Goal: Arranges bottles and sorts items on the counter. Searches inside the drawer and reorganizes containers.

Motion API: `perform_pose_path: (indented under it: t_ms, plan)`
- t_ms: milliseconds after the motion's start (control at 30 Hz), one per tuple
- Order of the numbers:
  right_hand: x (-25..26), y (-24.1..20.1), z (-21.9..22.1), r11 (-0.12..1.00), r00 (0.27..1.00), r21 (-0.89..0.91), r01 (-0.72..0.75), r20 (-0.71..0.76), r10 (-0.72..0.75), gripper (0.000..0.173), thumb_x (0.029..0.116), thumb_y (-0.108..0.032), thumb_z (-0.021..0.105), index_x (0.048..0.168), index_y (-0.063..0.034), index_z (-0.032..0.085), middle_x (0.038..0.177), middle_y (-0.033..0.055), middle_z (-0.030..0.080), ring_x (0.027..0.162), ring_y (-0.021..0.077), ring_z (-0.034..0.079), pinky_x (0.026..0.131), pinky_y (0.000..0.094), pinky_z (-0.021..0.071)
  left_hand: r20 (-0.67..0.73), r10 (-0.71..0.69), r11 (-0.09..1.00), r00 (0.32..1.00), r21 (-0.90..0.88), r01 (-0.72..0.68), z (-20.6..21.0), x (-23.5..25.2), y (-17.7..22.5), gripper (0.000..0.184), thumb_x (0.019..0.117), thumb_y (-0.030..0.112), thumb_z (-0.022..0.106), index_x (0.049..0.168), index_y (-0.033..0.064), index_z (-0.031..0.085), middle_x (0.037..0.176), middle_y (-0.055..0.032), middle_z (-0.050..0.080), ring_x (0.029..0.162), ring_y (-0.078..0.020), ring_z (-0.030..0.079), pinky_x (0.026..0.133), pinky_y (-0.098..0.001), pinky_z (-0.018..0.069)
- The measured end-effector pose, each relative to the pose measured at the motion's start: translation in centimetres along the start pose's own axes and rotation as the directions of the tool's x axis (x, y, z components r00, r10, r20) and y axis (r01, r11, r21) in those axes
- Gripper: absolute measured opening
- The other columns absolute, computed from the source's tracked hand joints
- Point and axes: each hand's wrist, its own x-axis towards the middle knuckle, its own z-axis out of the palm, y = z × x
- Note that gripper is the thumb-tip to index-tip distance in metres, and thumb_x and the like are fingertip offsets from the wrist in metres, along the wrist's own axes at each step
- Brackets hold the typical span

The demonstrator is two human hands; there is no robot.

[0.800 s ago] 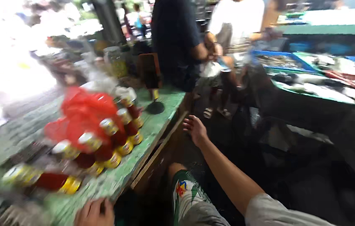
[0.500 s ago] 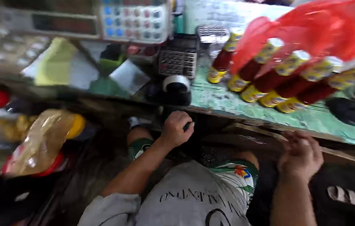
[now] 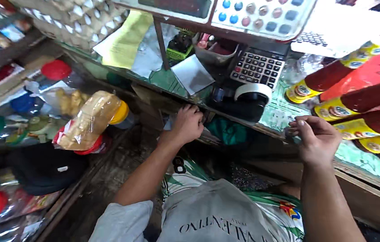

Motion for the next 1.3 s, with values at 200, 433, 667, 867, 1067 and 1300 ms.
perform_pose_path:
  t_ms: [200, 433, 667, 867, 1067, 1300]
  plan:
    - [0.5, 1.2, 0.0, 0.996, 0.999, -0.086, -0.022, -0.03, 0.019, 0.015, 0.1006, -0.016, 0.059, 0.109, -0.0054, 0.065, 0.087, -0.0113, 0.07, 0.07, 0.0016, 0.067, 0.063, 0.0222, 0.0596, -0.146, -0.021, 0.986, 0.989, -0.168, -0.004, 1.7, -5.9, -0.5, 0.017, 0.0861, 0.025, 0.061, 0.075, 0.0133, 0.067, 0.093, -0.0047, 0.069, 0.101, -0.0258, 0.064, 0.103, -0.0531, 0.0453]
    - [0.4, 1.8, 0.0, 0.987, 0.999, -0.155, -0.038, -0.013, 0.037, 0.018, 0.1026, -0.014, 0.054, 0.111, -0.0018, 0.064, 0.088, -0.0094, 0.07, 0.071, 0.0012, 0.066, 0.064, 0.0203, 0.0573, -0.142, 0.012, 0.974, 0.99, -0.222, -0.044, 0.8, -11.7, -0.6, 0.016, 0.0809, 0.027, 0.064, 0.071, 0.0162, 0.058, 0.076, -0.0028, 0.058, 0.083, -0.0245, 0.058, 0.085, -0.0455, 0.0451]
    - [0.4, 1.8, -0.2, 0.986, 0.998, -0.154, -0.063, -0.04, 0.058, 0.018, 0.1032, -0.014, 0.051, 0.109, -0.0017, 0.064, 0.086, -0.0085, 0.07, 0.069, 0.0021, 0.066, 0.062, 0.0206, 0.057, -0.026, 0.082, 0.963, 0.996, -0.257, -0.086, -0.5, -8.0, -1.3, 0.018, 0.0921, 0.019, 0.06, 0.077, 0.0105, 0.063, 0.075, -0.0047, 0.062, 0.079, -0.024, 0.063, 0.072, -0.041, 0.0535]
    - [0.2, 2.1, -0.3, 0.983, 0.991, -0.139, -0.116, -0.079, 0.106, 0.018, 0.1037, -0.013, 0.05, 0.109, -0.0013, 0.062, 0.085, -0.0062, 0.07, 0.067, 0.0042, 0.065, 0.061, 0.0215, 0.0567, 0.182, -0.059, 0.996, 0.982, 0.08, 0.045, -1.1, 0.1, -3.1, 0.039, 0.0953, 0.019, 0.06, 0.132, 0.0058, 0.066, 0.139, -0.0167, 0.062, 0.136, -0.0349, 0.053, 0.118, -0.053, 0.0361]
    - [0.3, 2.2, -0.6, 0.978, 0.991, -0.171, -0.118, -0.084, 0.105, 0.02, 0.1042, -0.014, 0.05, 0.11, 0.0001, 0.063, 0.084, -0.0048, 0.07, 0.066, 0.0046, 0.065, 0.061, 0.0221, 0.0567, 0.224, -0.058, 0.997, 0.973, 0.064, 0.044, -1.1, -0.9, -4.0, 0.027, 0.0935, 0.016, 0.063, 0.118, 0.0093, 0.074, 0.122, -0.013, 0.07, 0.119, -0.0326, 0.062, 0.107, -0.0518, 0.0453]
    - [0.3, 2.3, -0.5, 0.979, 0.992, -0.163, -0.12, -0.055, 0.112, 0.022, 0.1038, -0.017, 0.051, 0.11, -0.0012, 0.064, 0.086, -0.0056, 0.07, 0.069, 0.0047, 0.066, 0.063, 0.0225, 0.0571, 0.432, -0.163, 0.982, 0.887, -0.018, 0.189, -2.6, 0.8, -6.7, 0.028, 0.101, 0.018, 0.056, 0.123, 0.0101, 0.072, 0.111, -0.0152, 0.073, 0.11, -0.0343, 0.068, 0.097, -0.0573, 0.0525]
